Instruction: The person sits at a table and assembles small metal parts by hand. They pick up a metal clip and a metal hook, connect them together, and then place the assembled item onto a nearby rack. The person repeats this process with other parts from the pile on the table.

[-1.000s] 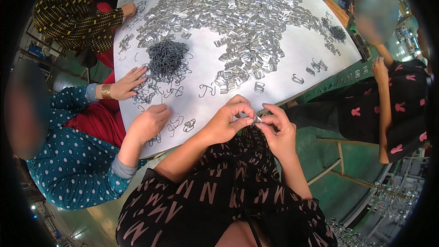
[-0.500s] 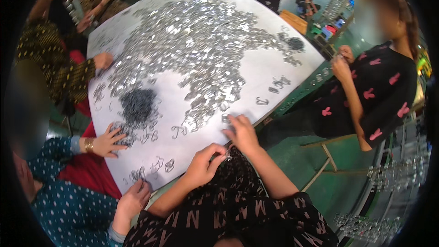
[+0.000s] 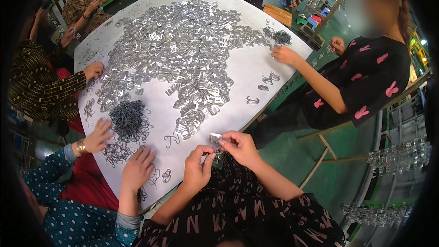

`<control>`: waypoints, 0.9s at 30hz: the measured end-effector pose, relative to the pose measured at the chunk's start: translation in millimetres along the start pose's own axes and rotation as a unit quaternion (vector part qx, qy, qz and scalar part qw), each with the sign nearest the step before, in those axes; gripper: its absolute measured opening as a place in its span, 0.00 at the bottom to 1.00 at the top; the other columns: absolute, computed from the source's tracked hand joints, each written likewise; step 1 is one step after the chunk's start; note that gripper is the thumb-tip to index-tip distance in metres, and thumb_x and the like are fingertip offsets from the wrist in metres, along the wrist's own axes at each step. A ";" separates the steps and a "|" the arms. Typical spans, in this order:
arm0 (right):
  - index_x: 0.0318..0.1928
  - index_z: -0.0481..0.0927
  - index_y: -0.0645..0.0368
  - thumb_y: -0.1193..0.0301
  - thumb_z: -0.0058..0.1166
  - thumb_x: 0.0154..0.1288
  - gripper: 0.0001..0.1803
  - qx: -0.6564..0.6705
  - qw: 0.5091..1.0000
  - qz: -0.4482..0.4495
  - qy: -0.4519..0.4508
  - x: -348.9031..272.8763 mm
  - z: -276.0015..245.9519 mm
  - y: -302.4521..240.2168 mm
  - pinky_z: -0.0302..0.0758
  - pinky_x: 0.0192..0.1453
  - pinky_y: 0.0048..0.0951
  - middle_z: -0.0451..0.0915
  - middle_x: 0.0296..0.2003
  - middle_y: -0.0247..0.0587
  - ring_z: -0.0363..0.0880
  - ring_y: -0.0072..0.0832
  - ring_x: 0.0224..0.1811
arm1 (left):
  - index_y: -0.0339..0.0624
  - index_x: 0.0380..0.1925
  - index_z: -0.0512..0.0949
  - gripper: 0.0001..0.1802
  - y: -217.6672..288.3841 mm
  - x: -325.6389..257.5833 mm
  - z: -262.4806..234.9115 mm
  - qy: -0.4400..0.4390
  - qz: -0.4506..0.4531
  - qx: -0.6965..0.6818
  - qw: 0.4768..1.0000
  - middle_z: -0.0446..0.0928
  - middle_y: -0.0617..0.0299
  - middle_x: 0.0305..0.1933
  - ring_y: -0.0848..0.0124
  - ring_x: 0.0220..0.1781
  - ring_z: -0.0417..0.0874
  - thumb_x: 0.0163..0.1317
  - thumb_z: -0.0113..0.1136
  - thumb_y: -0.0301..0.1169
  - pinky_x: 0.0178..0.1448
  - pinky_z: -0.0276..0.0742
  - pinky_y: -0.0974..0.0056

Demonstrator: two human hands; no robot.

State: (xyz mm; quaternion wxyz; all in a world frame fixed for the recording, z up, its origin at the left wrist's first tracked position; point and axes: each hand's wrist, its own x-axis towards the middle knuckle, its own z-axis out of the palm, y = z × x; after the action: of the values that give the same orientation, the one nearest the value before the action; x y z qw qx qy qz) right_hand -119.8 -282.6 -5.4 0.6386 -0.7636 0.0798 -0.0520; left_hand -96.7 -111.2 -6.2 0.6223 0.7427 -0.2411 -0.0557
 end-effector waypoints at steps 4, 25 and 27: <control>0.38 0.80 0.67 0.77 0.58 0.59 0.07 -0.048 0.992 -0.114 0.019 -16.1 -2.6 -13.0 0.72 0.33 0.25 0.80 0.29 0.41 0.76 0.24 0.27 | 0.38 0.36 0.74 0.07 0.3 0.9 4.6 0.016 0.018 0.074 0.997 0.79 0.55 0.33 0.56 0.33 0.77 0.58 0.59 0.22 0.39 0.72 0.58; 0.39 0.74 0.69 0.82 0.50 0.65 0.03 0.126 0.987 -0.100 0.006 -25.5 3.0 3.9 0.76 0.49 0.26 0.76 0.44 0.46 0.80 0.29 0.41 | 0.37 0.25 0.80 0.04 -72.0 30.0 -102.5 0.032 0.070 0.458 0.886 0.77 0.56 0.30 0.58 0.38 0.78 0.48 0.57 0.22 0.41 0.77 0.57; 0.39 0.74 0.69 0.82 0.49 0.66 0.03 0.160 0.983 -0.088 0.004 -25.3 6.1 6.2 0.77 0.49 0.28 0.75 0.45 0.46 0.81 0.31 0.41 | 0.38 0.24 0.79 0.04 -78.8 32.5 -102.8 0.001 0.071 0.500 0.863 0.76 0.57 0.29 0.58 0.37 0.79 0.47 0.56 0.22 0.41 0.77 0.56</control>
State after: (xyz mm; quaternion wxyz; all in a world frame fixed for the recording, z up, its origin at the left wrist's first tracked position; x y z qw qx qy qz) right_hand -143.9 -273.0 -12.1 0.7453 -0.6552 0.0051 -0.1232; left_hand -6.1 -24.2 -51.6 0.1700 0.9352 -0.2874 0.1175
